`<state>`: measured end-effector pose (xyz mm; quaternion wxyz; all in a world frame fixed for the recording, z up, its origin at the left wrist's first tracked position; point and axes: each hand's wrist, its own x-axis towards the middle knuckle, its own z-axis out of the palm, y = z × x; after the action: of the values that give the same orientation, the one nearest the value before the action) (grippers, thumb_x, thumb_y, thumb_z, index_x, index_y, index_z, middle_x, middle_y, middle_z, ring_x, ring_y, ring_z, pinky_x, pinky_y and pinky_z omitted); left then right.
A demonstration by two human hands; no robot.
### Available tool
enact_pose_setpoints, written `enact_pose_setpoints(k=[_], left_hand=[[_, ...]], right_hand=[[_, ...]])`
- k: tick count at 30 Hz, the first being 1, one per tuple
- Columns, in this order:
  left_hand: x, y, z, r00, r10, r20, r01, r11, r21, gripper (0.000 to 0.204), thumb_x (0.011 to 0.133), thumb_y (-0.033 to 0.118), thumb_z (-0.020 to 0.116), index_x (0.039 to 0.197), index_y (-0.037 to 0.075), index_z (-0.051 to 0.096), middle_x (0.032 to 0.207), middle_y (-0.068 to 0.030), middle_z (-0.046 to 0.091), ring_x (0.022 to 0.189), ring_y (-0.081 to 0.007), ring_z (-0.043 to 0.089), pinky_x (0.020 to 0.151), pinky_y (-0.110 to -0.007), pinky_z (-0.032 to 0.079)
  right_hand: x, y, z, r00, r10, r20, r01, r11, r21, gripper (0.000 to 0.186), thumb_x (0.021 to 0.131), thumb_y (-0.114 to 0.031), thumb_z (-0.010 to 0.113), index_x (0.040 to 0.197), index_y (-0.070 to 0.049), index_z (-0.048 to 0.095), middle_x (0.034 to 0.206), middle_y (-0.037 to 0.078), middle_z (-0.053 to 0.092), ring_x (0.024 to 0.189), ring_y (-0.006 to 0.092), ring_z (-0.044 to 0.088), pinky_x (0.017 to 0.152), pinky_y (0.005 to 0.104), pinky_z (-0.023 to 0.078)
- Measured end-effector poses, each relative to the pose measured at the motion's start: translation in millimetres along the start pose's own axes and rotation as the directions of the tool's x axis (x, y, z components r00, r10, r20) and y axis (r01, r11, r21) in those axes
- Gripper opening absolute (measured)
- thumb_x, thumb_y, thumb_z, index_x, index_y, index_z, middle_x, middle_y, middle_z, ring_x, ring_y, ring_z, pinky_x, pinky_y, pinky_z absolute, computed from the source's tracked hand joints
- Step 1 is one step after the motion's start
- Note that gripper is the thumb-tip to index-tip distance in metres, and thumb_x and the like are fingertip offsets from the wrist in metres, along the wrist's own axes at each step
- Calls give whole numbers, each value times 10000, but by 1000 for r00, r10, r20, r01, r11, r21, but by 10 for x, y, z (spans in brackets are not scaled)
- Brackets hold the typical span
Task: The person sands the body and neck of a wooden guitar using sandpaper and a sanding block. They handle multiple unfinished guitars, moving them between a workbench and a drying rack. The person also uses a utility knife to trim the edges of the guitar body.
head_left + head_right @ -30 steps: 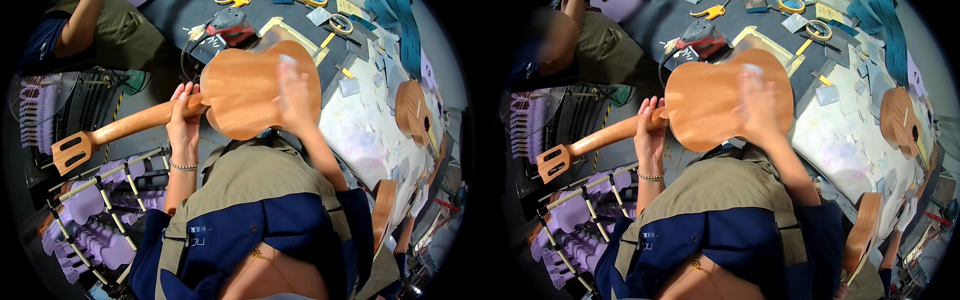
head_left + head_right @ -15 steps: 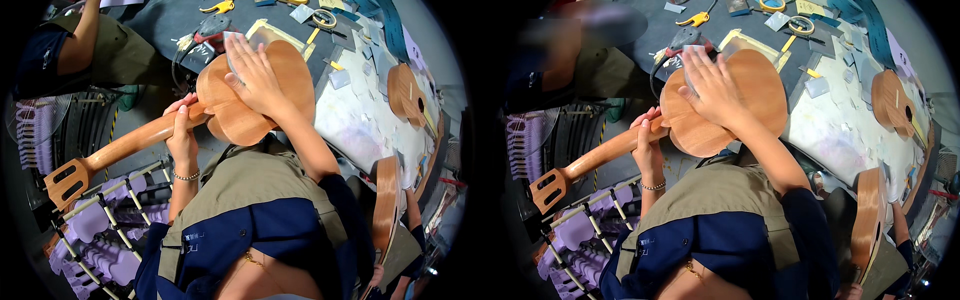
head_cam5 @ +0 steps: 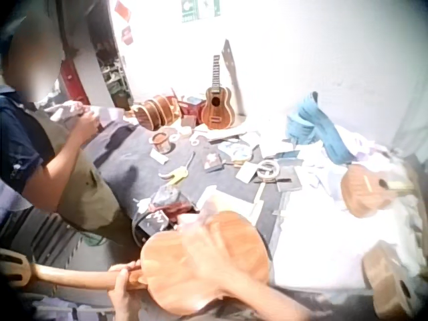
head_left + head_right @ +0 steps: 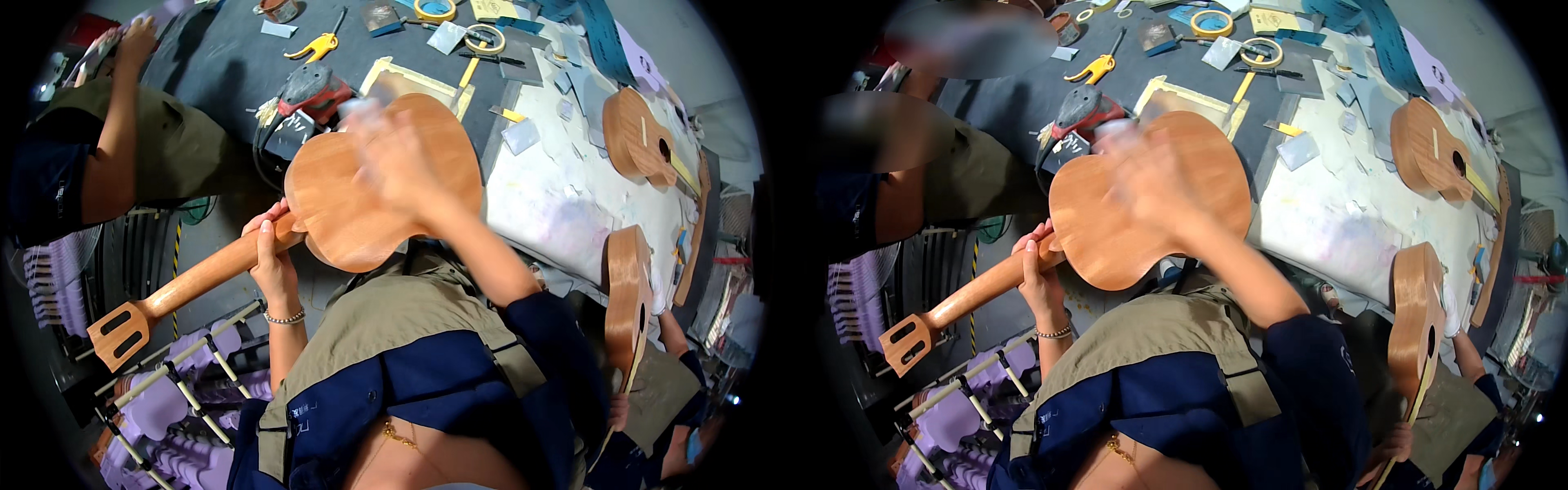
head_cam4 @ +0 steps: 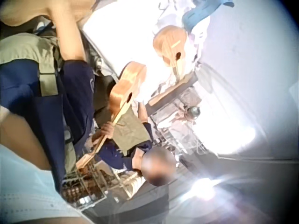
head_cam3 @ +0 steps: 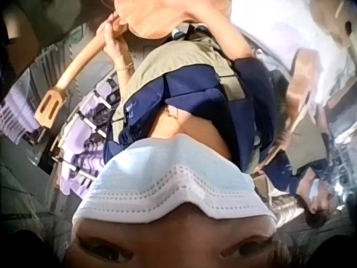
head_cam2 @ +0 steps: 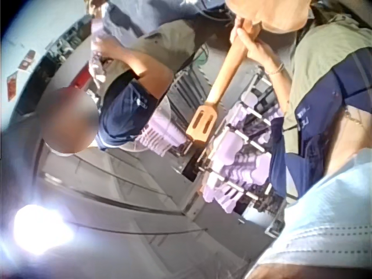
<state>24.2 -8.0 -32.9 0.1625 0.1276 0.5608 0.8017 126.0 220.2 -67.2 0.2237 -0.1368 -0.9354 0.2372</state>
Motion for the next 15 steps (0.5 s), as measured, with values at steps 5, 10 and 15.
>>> enact_pose_setpoints(k=[5,10,15], left_hand=[[-8,-97,-110,998,49,-25,-47,997,57,135,865,118,548,964,41,496,999,-167,613,993,-267,578,949,-406,406],[-20,12,49,1000,14,-2,-14,1000,-22,126,886,78,530,985,9,496,1016,-174,608,996,-239,584,932,-363,424],[-89,38,70,998,-27,-62,30,999,42,129,883,59,535,997,4,514,1021,-149,610,1007,-206,577,931,-324,422]], right_hand=[[153,727,-17,983,146,111,-175,923,341,471,919,-241,349,1350,-49,352,1345,143,422,1269,271,367,1054,341,265],[-75,295,20,972,232,-43,-231,973,29,543,908,-260,369,1393,-44,255,1432,122,295,1342,315,205,1067,521,145],[17,-1146,-304,917,-341,205,346,938,15,630,896,-451,353,1391,-67,292,1444,117,273,1346,297,211,1077,508,107]])
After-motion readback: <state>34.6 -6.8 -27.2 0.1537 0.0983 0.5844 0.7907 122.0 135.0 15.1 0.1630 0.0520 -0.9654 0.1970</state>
